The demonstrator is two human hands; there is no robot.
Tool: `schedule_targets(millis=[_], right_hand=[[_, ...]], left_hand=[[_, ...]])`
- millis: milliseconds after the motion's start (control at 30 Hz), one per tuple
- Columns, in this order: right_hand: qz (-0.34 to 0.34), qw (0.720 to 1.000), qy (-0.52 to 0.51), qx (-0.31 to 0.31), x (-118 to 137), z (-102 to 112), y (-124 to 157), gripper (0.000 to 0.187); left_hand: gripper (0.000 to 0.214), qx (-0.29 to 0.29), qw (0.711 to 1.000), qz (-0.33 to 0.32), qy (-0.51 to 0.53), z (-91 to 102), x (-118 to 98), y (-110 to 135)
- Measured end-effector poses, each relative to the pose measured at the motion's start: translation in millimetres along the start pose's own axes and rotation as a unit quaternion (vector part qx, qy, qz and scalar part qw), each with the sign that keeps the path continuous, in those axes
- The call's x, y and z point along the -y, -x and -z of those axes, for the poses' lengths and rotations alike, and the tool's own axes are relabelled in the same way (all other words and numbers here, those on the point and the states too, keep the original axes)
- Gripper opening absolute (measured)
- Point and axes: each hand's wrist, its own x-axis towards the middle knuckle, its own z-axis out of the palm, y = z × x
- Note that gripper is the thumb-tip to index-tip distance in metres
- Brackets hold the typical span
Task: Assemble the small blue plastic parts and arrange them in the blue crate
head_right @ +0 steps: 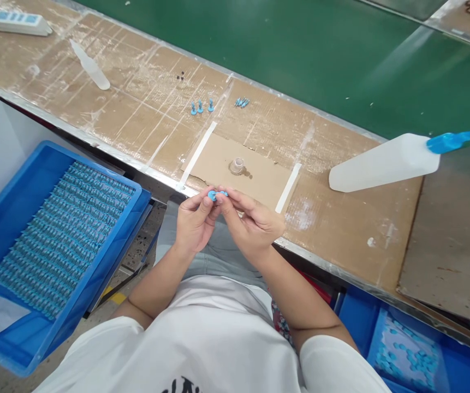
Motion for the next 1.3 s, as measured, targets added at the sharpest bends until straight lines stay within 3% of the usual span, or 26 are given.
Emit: schedule_targets(millis=[233, 433, 600, 1067, 1200, 1300], right_hand=[[-0.009, 1.0, 0.007, 0.011, 3, 1, -1, 0.022], [-0.003, 0.999, 0.022, 0.022, 4, 4, -3, 0.042], [0.015, 0.999, 0.034, 0.036, -1, 11, -3, 0.047], [0.019, 0.997, -0.02, 0.067, 8, 14, -14, 0.037], [0.029, 0.995, -0.036, 0.09, 11, 17, -23, 0.023], [0.042, 0.99, -0.056, 0.122, 13, 21, -31, 0.022]], left_hand=[[0.034, 0.008, 0.999, -0.024, -0.027, 1.6, -3, -1], [0.036, 0.01, 0.999, -0.027, -0.042, 1.9, -6, -1], [0.035, 0.014, 0.997, -0.045, -0.068, 1.7, -7, 2], [0.028, 0.057, 0.99, -0.092, -0.094, -4.5, -11, 15], [0.028, 0.076, 0.982, -0.123, -0.121, -3.5, -14, 16], [0.027, 0.086, 0.97, -0.168, -0.152, -0.5, -14, 17]])
